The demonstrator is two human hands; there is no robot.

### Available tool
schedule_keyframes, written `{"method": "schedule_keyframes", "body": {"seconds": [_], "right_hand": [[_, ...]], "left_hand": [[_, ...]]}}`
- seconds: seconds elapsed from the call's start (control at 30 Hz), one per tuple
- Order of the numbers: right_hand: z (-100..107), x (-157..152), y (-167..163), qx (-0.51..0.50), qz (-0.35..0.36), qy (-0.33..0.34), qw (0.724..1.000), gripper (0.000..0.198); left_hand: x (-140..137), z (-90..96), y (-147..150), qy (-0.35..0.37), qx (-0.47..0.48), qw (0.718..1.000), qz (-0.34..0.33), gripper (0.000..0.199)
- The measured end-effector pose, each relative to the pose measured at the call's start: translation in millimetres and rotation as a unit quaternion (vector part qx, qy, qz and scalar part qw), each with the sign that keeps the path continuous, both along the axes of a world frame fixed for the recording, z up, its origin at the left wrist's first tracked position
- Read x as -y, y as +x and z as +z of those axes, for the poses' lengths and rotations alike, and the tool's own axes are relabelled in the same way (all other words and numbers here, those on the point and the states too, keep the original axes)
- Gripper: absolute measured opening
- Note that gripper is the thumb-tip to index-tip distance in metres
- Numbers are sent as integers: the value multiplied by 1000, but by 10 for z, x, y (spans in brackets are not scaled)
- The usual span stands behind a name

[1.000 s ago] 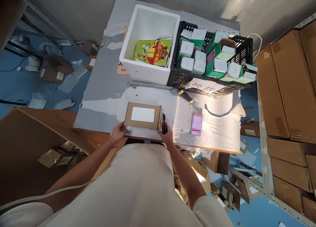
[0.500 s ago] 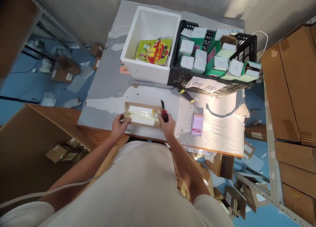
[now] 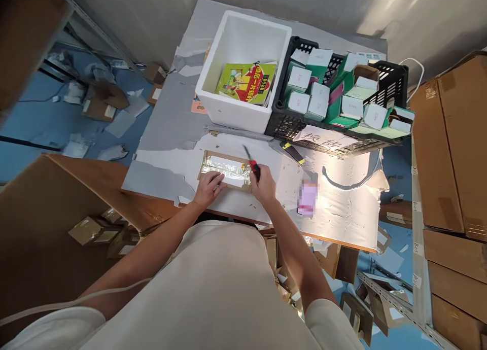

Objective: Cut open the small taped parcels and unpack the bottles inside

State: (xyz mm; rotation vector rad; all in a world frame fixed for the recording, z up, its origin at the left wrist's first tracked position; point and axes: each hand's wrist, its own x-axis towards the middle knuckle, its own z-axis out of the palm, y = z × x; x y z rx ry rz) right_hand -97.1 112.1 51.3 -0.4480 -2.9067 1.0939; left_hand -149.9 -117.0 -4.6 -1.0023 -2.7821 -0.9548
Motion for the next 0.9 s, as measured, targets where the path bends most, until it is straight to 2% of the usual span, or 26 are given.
{"method": "schedule_keyframes", "body": {"seconds": [0.07,0.13,0.17,0.23,0.3,0.47,0.57,0.9], "right_hand": [[159,28,-120,32,171,39,984,46],[271,99,-293,78,320,97,939,52],[305,143,-386,98,368,130,915,55],[336,231,-551,128,418,186,880,62],[343,304,-663,153,429,224,862,66],[397,447,-719,169,433,271,843,65],[447,534,-692,173,430,286,839,63],[466,599,-633,192,416,291,840,60]], "left_hand": [[25,-43,-6,1,-8,1000,3,31],[42,-72,-14,4,-16,1000,2,32],[46,-80,-17,5,-17,1000,0,32],[48,-85,-20,5,-9,1000,-3,32],[51,-76,-24,5,4,1000,-9,32],[95,-50,-62,-2,-2,999,-46,34],[125,-61,-92,-14,8,998,-62,33],[117,-96,-69,-28,-16,998,-47,34]]}}
